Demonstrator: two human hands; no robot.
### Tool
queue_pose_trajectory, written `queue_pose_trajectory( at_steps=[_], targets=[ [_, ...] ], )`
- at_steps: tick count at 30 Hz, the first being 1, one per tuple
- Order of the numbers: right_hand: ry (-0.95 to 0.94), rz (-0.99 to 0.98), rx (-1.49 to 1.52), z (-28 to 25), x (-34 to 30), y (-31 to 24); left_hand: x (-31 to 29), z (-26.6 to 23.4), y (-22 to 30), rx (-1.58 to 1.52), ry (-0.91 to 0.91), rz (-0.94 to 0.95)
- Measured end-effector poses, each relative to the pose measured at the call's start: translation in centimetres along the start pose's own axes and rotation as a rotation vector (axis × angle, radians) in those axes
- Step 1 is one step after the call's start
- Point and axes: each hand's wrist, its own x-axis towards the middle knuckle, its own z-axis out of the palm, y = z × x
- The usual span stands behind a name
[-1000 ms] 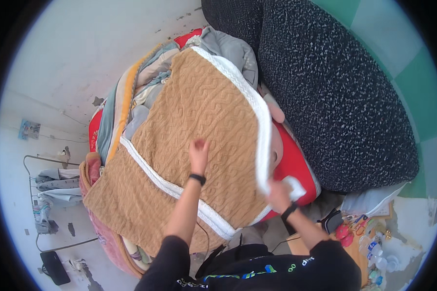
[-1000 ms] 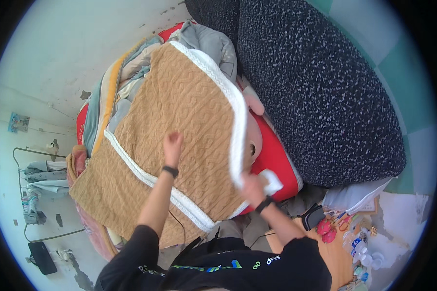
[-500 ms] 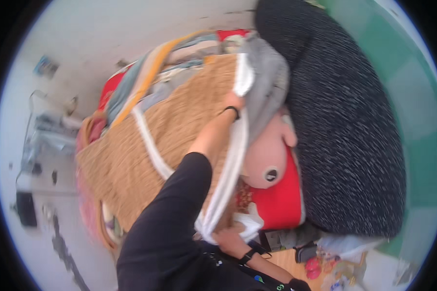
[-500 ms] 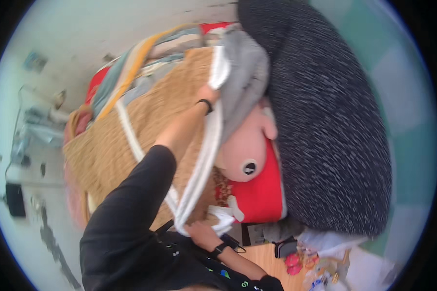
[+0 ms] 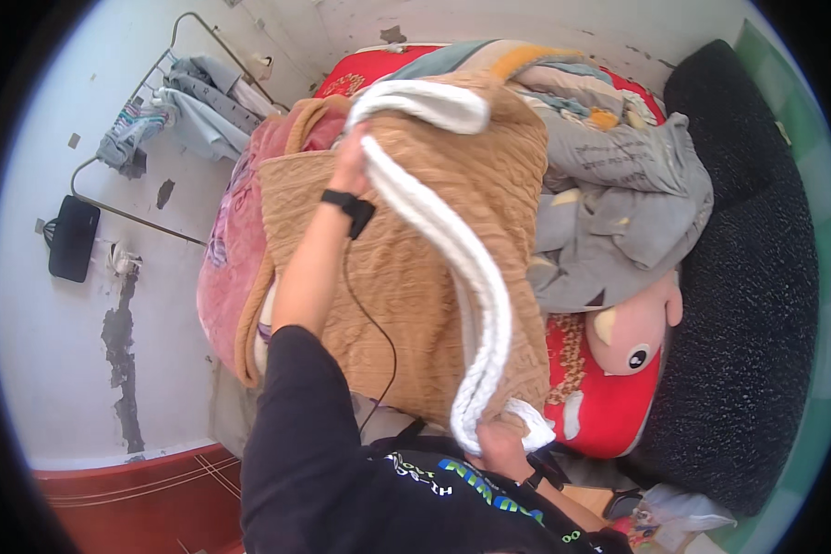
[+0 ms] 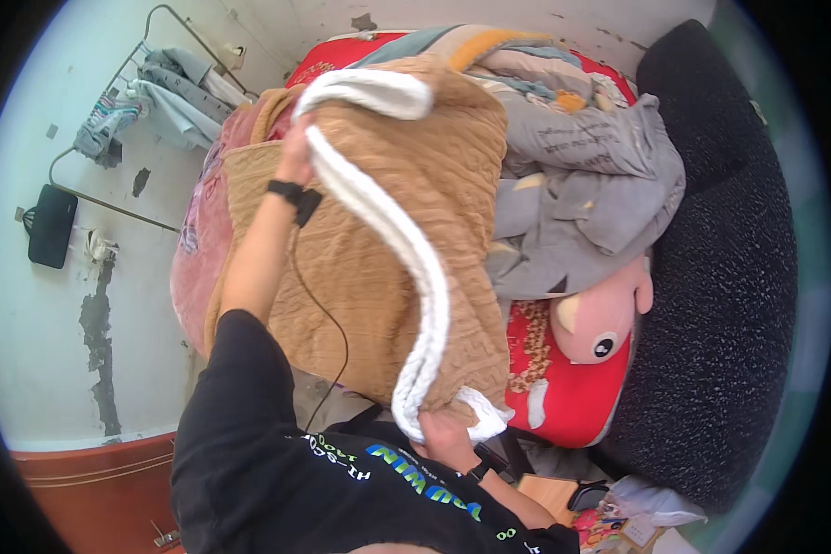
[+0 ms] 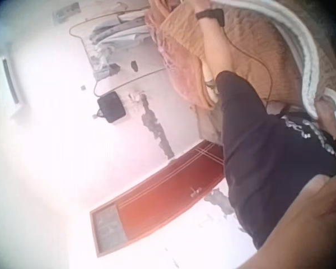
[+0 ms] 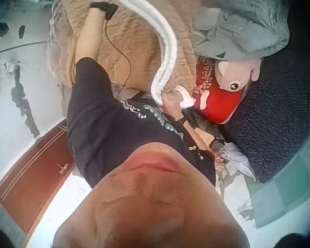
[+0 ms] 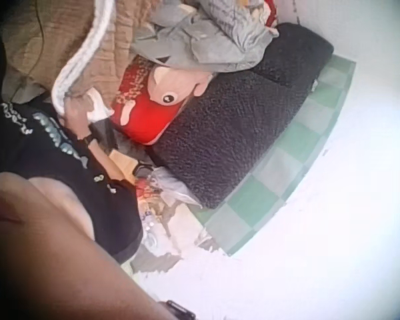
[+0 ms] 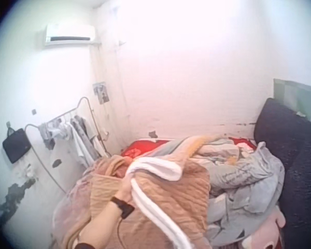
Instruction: Fold blankets and linens on a bed.
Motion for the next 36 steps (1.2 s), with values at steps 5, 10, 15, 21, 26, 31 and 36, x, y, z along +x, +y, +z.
queue_pose_trajectory(
  at_steps=[5,10,15,21,26,31,36],
  targets=[
    [-0.083,-0.050,-0.011,14.2,6.8,-4.8,-1.4,-24.8,3.9,-0.180,0.004,-0.117],
    [-0.353,0.221,-0.024,30.2,11.0,-4.6,-2.9,-46.4,-6.5,0.537,0.243,-0.312],
    [-0.460,0.726,-0.096,43.6,9.9,-1.9,-1.1,-46.4,-13.0,0.404,0.173,-0.104],
    [-0.444,0.728,0.165,46.8,9.0,-3.0,2.7,-41.7,-7.1,0.448,0.078,0.132],
    [-0.342,0.823,0.079,44.7,8.8,0.2,8.8,-47.7,-7.5,0.647,0.313,0.183],
    [0.076,1.093,0.008,37.9,5.2,8.2,7.9,-41.8,-5.5,0.200,-0.041,-0.506],
    [0.481,1.094,0.188,28.3,7.4,18.0,1.6,-31.6,-2.1,0.600,-0.182,-0.076]
  ],
)
